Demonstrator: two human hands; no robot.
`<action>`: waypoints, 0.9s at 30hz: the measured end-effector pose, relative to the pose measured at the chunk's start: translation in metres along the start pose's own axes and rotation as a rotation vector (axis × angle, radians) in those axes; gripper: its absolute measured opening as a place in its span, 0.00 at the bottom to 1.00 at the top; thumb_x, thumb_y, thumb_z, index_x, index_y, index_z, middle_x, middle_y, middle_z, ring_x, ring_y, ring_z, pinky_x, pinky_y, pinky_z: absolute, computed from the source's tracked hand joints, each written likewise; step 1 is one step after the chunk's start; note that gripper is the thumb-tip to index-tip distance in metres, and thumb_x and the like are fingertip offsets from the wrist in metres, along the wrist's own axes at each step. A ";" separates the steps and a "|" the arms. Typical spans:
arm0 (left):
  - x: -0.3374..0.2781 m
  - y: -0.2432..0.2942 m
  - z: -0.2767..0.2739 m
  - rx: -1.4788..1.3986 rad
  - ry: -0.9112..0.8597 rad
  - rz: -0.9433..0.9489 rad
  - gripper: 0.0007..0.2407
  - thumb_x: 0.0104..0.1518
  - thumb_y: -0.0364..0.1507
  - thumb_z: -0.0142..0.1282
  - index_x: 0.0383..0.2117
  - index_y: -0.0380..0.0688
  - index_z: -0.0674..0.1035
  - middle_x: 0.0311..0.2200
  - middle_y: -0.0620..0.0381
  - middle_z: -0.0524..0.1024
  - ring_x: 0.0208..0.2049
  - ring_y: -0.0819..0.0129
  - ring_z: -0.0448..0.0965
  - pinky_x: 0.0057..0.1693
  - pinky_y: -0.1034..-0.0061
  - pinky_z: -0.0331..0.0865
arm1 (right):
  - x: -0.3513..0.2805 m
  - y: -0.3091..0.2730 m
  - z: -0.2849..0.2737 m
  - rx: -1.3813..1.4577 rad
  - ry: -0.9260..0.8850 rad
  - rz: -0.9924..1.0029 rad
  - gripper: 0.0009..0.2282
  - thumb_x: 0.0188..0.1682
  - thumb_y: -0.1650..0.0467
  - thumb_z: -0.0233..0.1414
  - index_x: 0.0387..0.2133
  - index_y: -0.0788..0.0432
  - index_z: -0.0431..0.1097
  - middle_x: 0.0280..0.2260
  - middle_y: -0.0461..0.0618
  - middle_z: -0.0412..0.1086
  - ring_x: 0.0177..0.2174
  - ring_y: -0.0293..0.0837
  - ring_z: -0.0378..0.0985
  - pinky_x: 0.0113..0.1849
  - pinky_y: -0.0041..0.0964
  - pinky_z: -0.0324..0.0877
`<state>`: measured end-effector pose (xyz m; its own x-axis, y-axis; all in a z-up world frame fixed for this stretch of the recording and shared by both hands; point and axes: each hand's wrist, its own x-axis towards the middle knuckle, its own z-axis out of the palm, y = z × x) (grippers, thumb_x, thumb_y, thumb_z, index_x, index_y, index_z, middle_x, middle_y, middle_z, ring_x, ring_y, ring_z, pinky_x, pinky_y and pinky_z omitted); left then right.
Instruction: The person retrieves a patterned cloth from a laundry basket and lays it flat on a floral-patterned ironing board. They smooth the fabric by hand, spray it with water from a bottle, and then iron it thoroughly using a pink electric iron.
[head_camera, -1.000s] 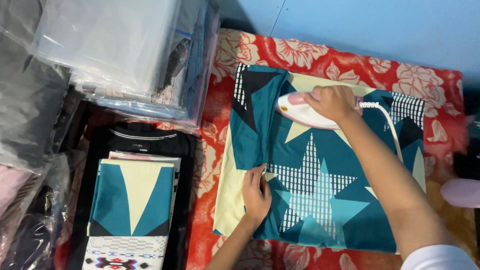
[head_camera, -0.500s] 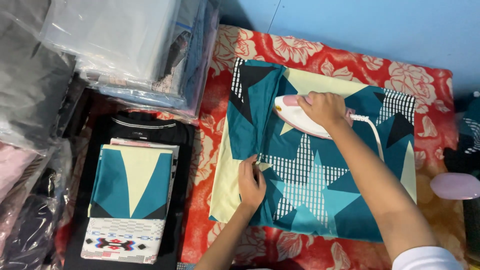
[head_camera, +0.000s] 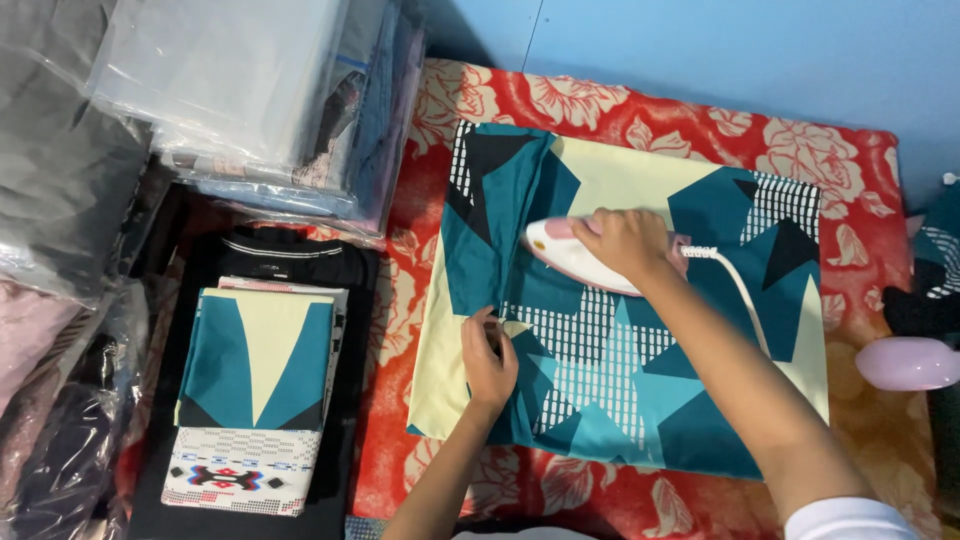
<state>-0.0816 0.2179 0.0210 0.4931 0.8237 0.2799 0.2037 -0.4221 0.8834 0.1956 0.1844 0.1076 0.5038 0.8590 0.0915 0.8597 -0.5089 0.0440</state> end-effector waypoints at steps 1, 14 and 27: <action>0.001 0.002 0.000 -0.007 0.008 0.007 0.12 0.60 0.18 0.46 0.49 0.40 0.71 0.36 0.53 0.68 0.37 0.55 0.73 0.49 0.65 0.71 | 0.005 0.000 0.004 -0.004 0.037 0.084 0.26 0.53 0.45 0.47 0.20 0.51 0.71 0.18 0.54 0.75 0.26 0.58 0.83 0.30 0.54 0.75; 0.001 0.002 0.002 0.028 0.011 -0.006 0.12 0.60 0.19 0.44 0.50 0.41 0.70 0.35 0.54 0.68 0.36 0.56 0.73 0.49 0.65 0.70 | -0.010 -0.033 -0.007 0.051 0.115 -0.094 0.24 0.52 0.48 0.48 0.17 0.52 0.70 0.16 0.53 0.74 0.21 0.56 0.82 0.27 0.50 0.75; 0.001 0.003 0.002 0.041 -0.010 0.006 0.13 0.58 0.18 0.48 0.49 0.41 0.71 0.35 0.53 0.69 0.36 0.55 0.74 0.48 0.64 0.71 | 0.013 0.016 0.013 -0.153 0.369 -0.181 0.22 0.48 0.48 0.54 0.16 0.50 0.69 0.15 0.49 0.72 0.17 0.51 0.80 0.24 0.44 0.74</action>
<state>-0.0784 0.2168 0.0230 0.5023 0.8177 0.2811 0.2350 -0.4420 0.8657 0.2172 0.1880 0.0967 0.2584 0.8716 0.4165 0.8950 -0.3782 0.2363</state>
